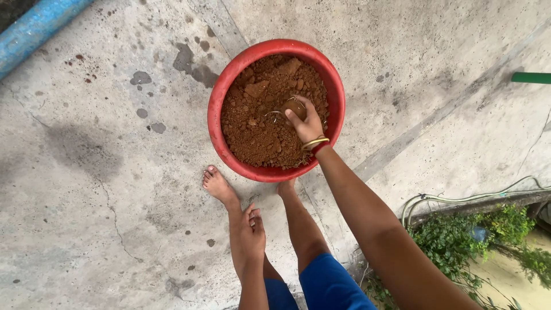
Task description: Using a trowel and hands to break up and mix soil in a plastic basin and transfer some to a smaller container.
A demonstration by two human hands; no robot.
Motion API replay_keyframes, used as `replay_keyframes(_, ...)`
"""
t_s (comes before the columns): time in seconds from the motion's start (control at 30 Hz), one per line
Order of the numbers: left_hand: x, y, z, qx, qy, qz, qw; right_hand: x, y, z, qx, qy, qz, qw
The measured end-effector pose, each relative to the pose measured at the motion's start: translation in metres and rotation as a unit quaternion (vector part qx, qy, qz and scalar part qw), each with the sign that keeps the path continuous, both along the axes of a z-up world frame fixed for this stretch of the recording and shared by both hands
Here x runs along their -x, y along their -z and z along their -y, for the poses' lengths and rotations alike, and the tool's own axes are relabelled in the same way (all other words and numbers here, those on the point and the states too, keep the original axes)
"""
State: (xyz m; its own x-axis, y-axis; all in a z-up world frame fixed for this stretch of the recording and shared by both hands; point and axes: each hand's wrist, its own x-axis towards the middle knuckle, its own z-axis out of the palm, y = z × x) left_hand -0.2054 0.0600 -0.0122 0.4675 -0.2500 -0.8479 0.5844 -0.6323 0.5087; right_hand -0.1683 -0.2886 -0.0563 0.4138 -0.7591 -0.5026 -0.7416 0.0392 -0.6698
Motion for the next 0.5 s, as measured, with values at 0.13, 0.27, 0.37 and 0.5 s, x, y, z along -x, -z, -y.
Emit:
replay_keyframes(0.13, -0.026, -0.008, 0.032, 0.000, -0.017, -0.037, 0.999, 0.006, -0.009, -0.006, -0.239, 0.114, 0.104, 0.959)
replay_keyframes(0.27, -0.043, 0.013, 0.076, 0.104, -0.061, -0.007, 0.993, 0.006, -0.007, -0.021, -0.216, 0.062, 0.065, 0.972)
replay_keyframes(0.37, -0.081, 0.016, 0.136, 0.173, -0.090, -0.012, 0.981, 0.004, -0.011, -0.038, -0.199, 0.018, 0.014, 0.980)
replay_keyframes(0.5, -0.111, 0.074, 0.191, 0.249, -0.049, 0.016, 0.967, 0.007, -0.017, -0.060, -0.061, -0.173, 0.111, 0.977)
